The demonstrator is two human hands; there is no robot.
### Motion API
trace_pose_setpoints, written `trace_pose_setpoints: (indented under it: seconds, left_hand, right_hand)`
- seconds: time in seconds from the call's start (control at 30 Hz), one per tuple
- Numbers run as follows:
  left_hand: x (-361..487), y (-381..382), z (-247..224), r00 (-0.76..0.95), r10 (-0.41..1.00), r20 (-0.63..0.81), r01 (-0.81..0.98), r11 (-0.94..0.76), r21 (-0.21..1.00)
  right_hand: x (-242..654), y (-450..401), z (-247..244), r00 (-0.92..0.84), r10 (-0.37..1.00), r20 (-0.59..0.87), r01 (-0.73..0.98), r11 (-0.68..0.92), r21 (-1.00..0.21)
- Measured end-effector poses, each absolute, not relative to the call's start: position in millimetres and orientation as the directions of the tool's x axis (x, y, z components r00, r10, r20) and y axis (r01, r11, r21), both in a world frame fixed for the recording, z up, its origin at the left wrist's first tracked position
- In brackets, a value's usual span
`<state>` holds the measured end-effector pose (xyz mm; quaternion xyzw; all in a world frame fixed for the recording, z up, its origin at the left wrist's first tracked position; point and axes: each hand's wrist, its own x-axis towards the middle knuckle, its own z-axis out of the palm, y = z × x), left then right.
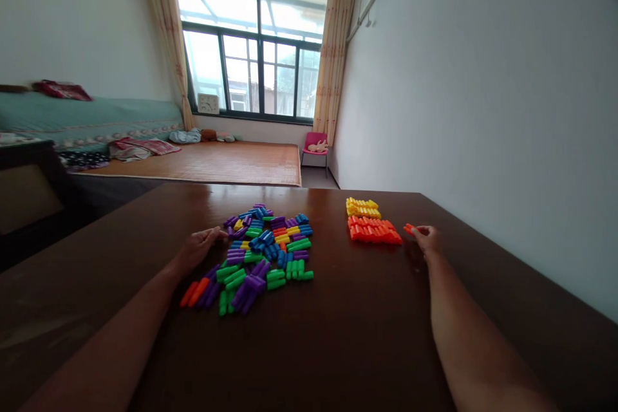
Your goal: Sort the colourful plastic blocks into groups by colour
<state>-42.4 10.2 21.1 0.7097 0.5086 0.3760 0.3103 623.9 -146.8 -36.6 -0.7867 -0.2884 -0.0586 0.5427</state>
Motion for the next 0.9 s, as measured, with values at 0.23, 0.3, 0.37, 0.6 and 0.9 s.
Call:
trace_pose_setpoints:
  seconds: [0.23,0.3,0.37,0.6,0.9]
  left_hand:
    - [-37.7,0.4,29.0,0.197,0.948,0.25,0.464,-0.315,0.828]
    - [-37.2,-0.3,29.2,0.191,0.949,0.251,0.459,-0.313,0.832]
    - [-37.1,0.0,28.6,0.184,0.948,0.26,0.463,-0.317,0.828]
    - [-36.8,-0.9,29.1,0.192,0.942,0.275,0.511,-0.335,0.792]
    - [-37.0,-0.2,30.8,0.225,0.942,0.25,0.538,-0.335,0.774]
  right_hand:
    - [637.2,-143.5,-45.8,0.895,0.323,0.308,0.42,-0.374,-0.827]
    - [638.6,-144.3,-47.5,0.902,0.312,0.299,0.404,-0.362,-0.84]
    - [638.7,-145.0,-48.3,0.902,0.306,0.304,0.405,-0.357,-0.842]
    - [630.5,-146.4,-42.8,0.856,0.388,0.342,0.493,-0.413,-0.766]
    - [611.0,-147.9,-29.5,0.805,0.427,0.411,0.58,-0.424,-0.696]
